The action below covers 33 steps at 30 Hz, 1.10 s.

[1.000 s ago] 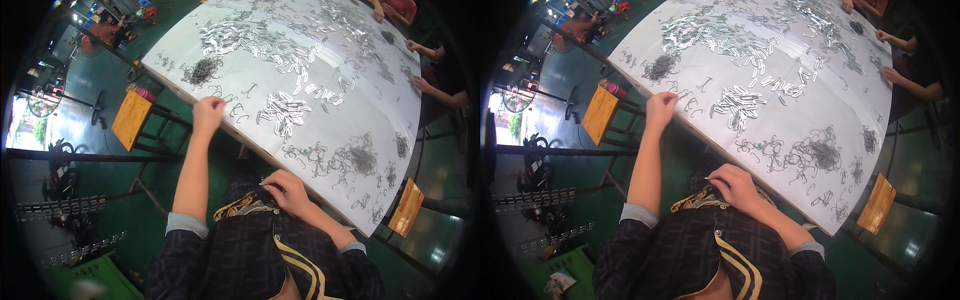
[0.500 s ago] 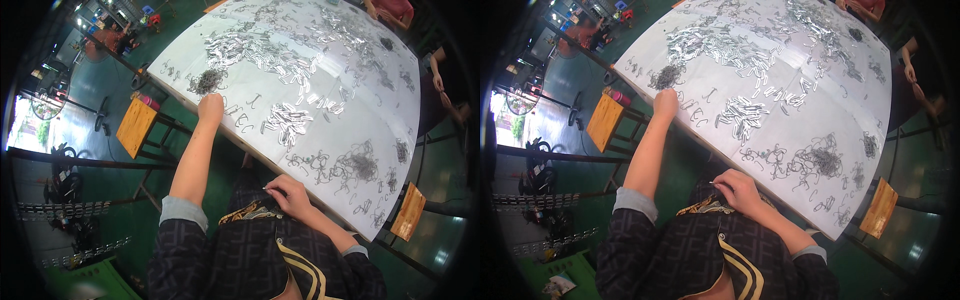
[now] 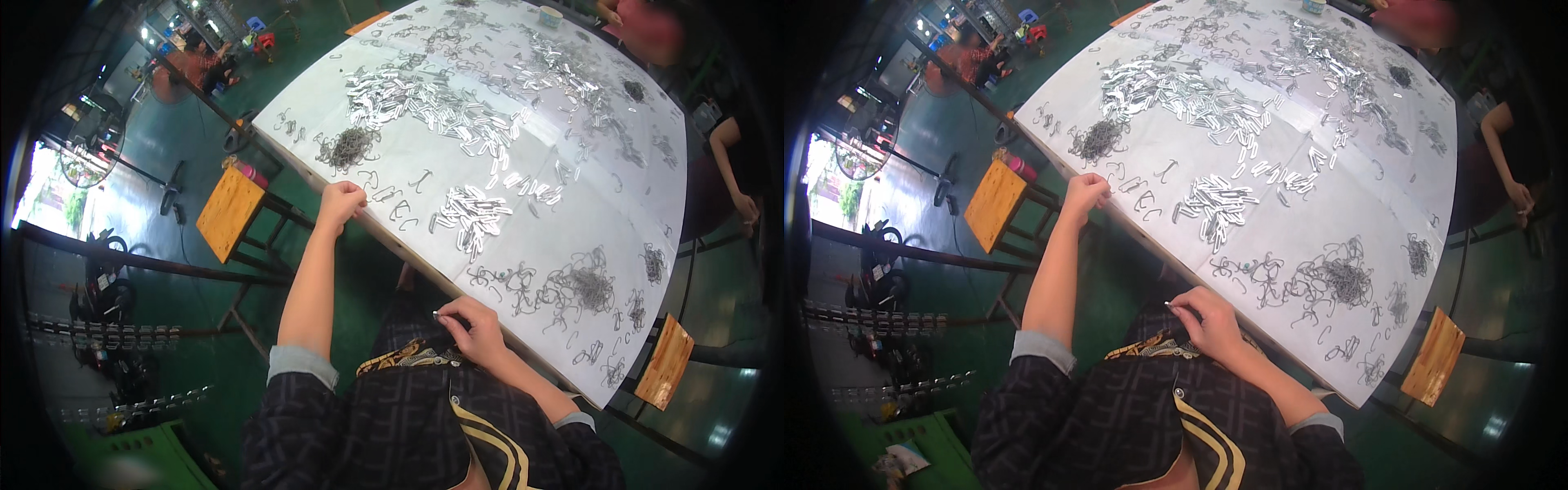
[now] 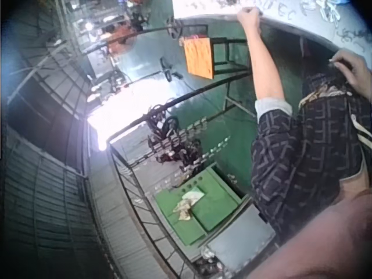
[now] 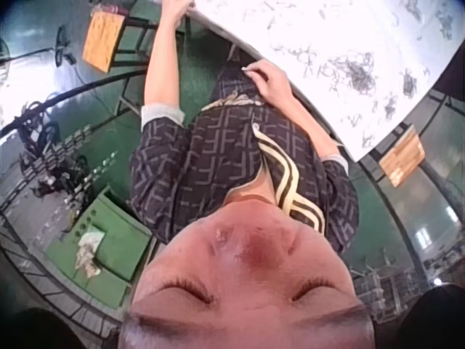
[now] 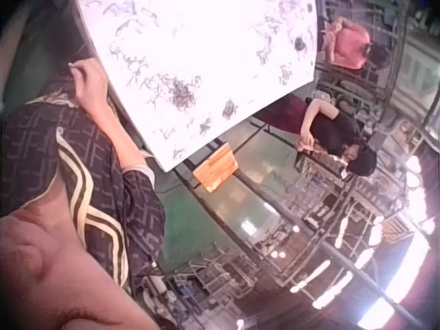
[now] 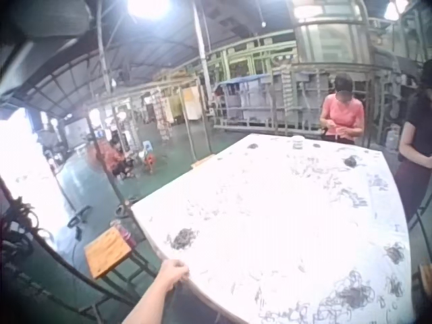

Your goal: The person repeatedly picks up small metal hooks and flat metal pieces from a table, connects them by hand, and places the assembled units onto a hanging rack to the left. The process is repetitive and involves handling individual components one at a time.

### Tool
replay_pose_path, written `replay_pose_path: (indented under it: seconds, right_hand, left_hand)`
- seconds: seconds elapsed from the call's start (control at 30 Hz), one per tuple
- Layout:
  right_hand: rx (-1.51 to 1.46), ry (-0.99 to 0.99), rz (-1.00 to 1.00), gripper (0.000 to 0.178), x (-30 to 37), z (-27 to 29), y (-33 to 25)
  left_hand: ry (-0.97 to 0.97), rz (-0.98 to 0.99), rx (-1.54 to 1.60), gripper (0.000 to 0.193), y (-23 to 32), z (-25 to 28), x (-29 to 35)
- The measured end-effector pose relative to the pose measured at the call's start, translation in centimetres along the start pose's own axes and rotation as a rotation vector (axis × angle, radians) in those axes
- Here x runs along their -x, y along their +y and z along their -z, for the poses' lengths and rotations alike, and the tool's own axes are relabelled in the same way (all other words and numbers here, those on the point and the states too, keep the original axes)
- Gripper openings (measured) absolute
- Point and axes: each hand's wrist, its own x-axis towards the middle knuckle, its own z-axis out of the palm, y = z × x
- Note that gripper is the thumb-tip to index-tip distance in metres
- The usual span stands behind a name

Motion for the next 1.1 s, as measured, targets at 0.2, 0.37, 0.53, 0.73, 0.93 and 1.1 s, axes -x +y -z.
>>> replay_pose_path:
  seconds: [0.2,0.37,0.53,0.73,0.93,1.1]
  right_hand:
    - [0.017,0.100,-0.085,0.010,-0.3,-0.4,0.0]
    - [0.041,0.126,-0.100,0.009,-0.7,-0.9,-0.1]
    - [0.059,0.113,-0.070,0.010,-1.0,-1.0,-0.2]
    - [0.120,0.093,-0.028,0.012,-1.0,-1.0,-0.5]
    - [0.128,0.082,0.081,0.011,-1.3,0.4,0.3]
    - [0.349,0.317,-0.183,0.013,-3.6,2.6,4.7]
  left_hand:
    - [-0.399,-0.096,0.550,0.007,3.9,-3.1,14.1]
    - [-0.344,-0.161,0.541,0.007,3.3,-6.0,20.4]
    - [-0.186,-0.293,0.306,0.008,3.1,-6.8,21.2]
    - [-0.127,-0.401,0.283,0.006,3.7,-7.4,21.3]
    - [-0.117,-0.571,0.226,0.008,3.2,-7.7,21.7]
    - [-0.104,-0.596,0.218,0.010,3.1,-7.6,22.1]
